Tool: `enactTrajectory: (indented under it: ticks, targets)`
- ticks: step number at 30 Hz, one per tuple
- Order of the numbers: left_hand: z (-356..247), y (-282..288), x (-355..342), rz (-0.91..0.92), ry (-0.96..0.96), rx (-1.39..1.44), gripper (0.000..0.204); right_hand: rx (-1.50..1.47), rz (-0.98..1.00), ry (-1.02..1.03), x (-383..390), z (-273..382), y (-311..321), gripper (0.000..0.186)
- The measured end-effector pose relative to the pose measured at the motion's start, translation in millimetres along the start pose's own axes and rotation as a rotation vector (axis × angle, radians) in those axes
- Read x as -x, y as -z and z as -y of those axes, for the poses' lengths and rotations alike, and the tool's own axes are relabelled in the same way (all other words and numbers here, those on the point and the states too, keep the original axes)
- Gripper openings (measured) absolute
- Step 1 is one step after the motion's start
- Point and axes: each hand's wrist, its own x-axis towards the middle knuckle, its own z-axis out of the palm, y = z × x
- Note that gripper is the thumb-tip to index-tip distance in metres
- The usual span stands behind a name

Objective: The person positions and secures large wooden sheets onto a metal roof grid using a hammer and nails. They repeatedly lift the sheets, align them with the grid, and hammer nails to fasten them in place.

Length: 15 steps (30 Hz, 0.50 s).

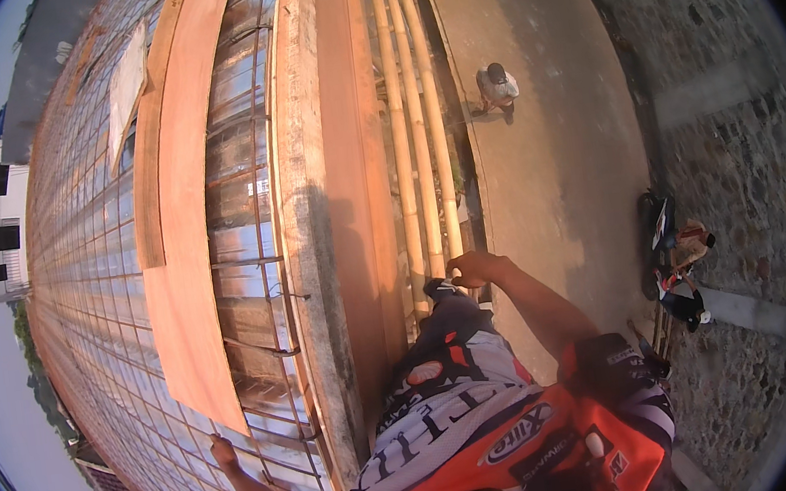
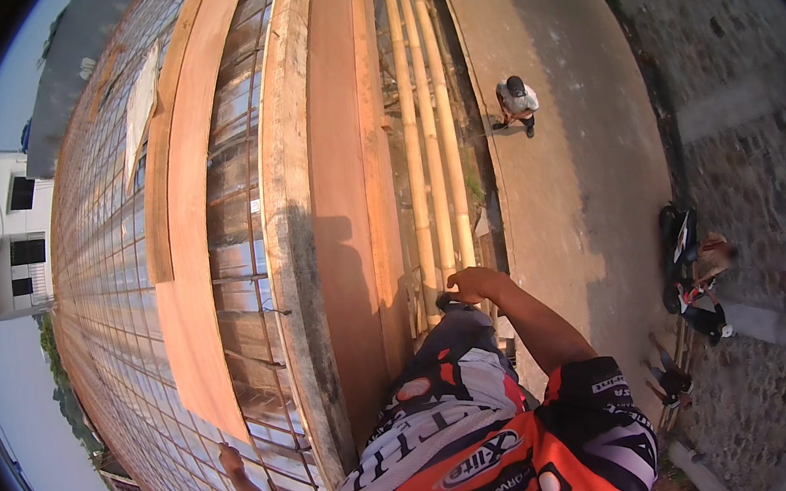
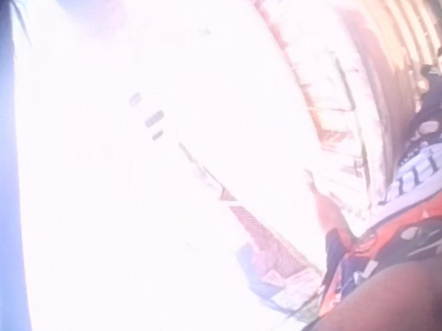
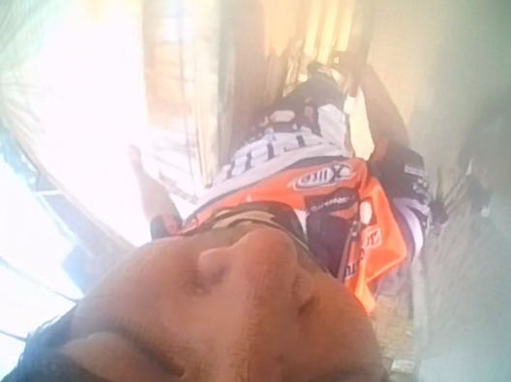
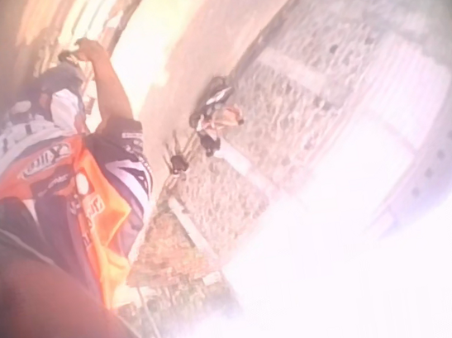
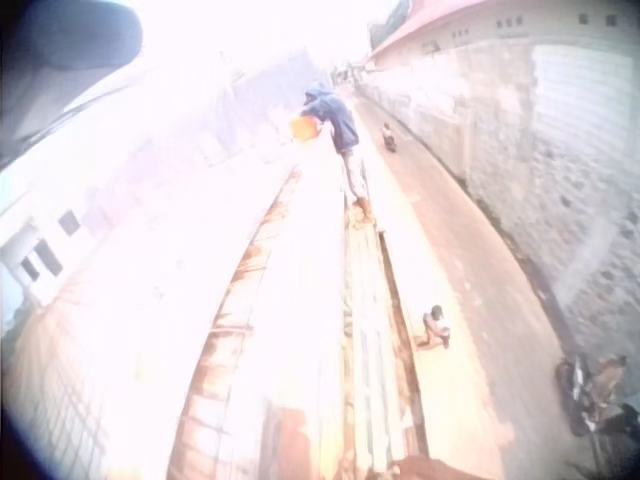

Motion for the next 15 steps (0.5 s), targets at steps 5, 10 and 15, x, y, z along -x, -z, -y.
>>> enactTrajectory:
  ticks: [5,10,15]
  targets:
    - [18.5,15.1,34.3,-0.037,0.013,-0.03,0.06,-0.36,-0.363,-0.249,-26.6,-105.4,-82.2,0.042]
    - [7.4,-4.5,-1.2,-0.177,-0.234,-0.223,0.057,0.087,-0.109,-0.429,-33.6,-233.3,-156.6,0.036]
    - [-1.1,3.0,35.5,-0.086,-0.094,-0.09,0.061,-0.231,-0.441,-0.4,-15.9,-191.5,-118.0,0.032]
